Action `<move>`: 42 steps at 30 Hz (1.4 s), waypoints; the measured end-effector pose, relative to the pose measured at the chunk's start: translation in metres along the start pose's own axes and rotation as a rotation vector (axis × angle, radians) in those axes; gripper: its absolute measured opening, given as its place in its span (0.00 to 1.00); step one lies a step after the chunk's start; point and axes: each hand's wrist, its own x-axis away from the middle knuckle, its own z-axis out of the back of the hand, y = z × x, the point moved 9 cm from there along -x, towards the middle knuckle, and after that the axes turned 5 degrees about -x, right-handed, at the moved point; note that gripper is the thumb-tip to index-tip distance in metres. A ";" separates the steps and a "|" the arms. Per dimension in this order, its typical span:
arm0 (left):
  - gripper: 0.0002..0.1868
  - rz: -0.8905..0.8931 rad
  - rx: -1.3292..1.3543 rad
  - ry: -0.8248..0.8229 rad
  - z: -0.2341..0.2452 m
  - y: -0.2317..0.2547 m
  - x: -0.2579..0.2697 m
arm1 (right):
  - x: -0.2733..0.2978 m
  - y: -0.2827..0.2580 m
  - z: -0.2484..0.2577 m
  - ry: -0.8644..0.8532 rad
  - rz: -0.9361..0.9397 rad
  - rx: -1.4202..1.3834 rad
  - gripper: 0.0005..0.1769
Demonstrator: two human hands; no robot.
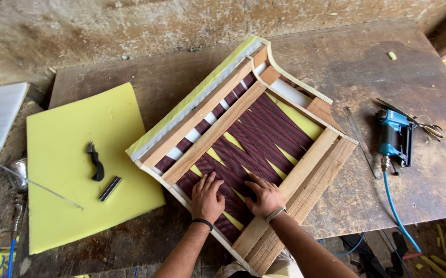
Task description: The person cuts a large yellow foam sheet along marked lines using a long knife, then places the cut foam onto a wooden chair frame with woven straps and secures it with a pneumatic nail gun.
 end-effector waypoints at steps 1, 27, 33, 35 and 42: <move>0.25 -0.001 0.000 0.004 -0.001 0.001 0.000 | 0.001 0.000 0.003 0.017 0.010 -0.006 0.32; 0.57 0.255 -0.049 -0.203 -0.093 0.247 -0.025 | -0.015 0.173 0.115 -0.130 0.237 0.054 0.45; 0.76 0.245 -0.112 -0.345 -0.096 0.244 -0.018 | -0.009 0.168 0.111 -0.214 0.205 0.180 0.45; 0.78 0.249 -0.121 -0.341 -0.096 0.249 -0.020 | -0.009 0.168 0.119 -0.199 0.214 0.159 0.45; 0.74 0.243 -0.141 -0.322 -0.090 0.243 -0.020 | -0.025 0.160 0.137 -0.283 0.222 0.114 0.32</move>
